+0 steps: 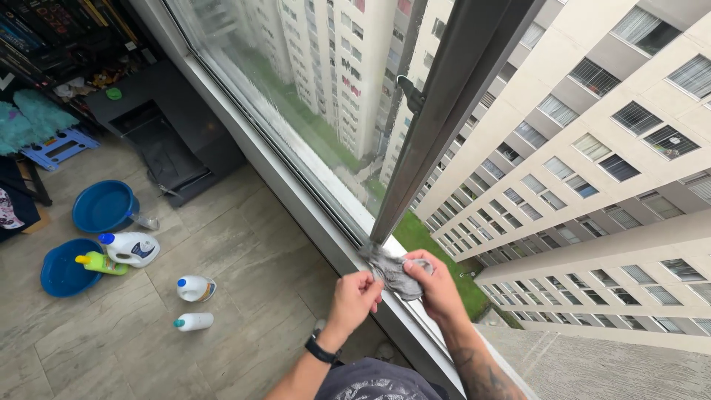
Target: Cleaning the window tracks and frames using a damp cloth and a bowl of water
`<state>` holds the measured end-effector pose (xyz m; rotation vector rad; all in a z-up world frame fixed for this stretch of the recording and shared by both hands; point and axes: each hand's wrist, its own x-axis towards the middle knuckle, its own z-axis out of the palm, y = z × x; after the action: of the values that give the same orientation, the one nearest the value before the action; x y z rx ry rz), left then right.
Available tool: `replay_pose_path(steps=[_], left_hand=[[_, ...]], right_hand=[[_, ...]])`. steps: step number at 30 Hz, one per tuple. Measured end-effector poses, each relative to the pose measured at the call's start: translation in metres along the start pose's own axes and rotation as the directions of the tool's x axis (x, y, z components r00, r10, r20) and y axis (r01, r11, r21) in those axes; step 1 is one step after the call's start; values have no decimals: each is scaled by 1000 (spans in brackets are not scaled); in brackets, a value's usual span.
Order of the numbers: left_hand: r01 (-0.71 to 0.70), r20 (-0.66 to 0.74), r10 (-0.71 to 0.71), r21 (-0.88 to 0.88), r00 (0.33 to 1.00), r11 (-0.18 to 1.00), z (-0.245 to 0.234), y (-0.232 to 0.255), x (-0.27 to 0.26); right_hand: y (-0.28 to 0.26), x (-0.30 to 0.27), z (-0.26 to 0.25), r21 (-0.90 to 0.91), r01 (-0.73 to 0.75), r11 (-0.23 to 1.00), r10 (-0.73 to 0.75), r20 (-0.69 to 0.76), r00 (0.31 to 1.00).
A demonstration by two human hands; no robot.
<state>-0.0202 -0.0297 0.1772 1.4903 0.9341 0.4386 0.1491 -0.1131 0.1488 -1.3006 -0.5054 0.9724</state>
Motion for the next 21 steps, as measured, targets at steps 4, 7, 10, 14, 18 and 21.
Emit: replay_pose_path(steps=[4,7,10,14,18,21], left_hand=[[-324,-178,370,240,912,915,12,-20,8],[-411,-194,445,194,874,891,-1,34,9],[-434,-251,486,235,837,870,-3,45,14],[-450,-262,519,282,814,847,-7,34,28],[-441,-237,625,528,744,726,-18,32,38],[-493,-213,683,549,698,675,-18,50,30]], right_hand=[[-16,-8,13,227,75,971,-51,-113,992],[-27,3,29,64,422,904,-423,6,906],[-36,20,49,-501,790,353,-834,215,508],[28,55,60,-562,756,337,-881,95,464],[26,50,79,-643,677,357,-877,20,481],[31,58,75,-657,648,384,-871,-25,491]])
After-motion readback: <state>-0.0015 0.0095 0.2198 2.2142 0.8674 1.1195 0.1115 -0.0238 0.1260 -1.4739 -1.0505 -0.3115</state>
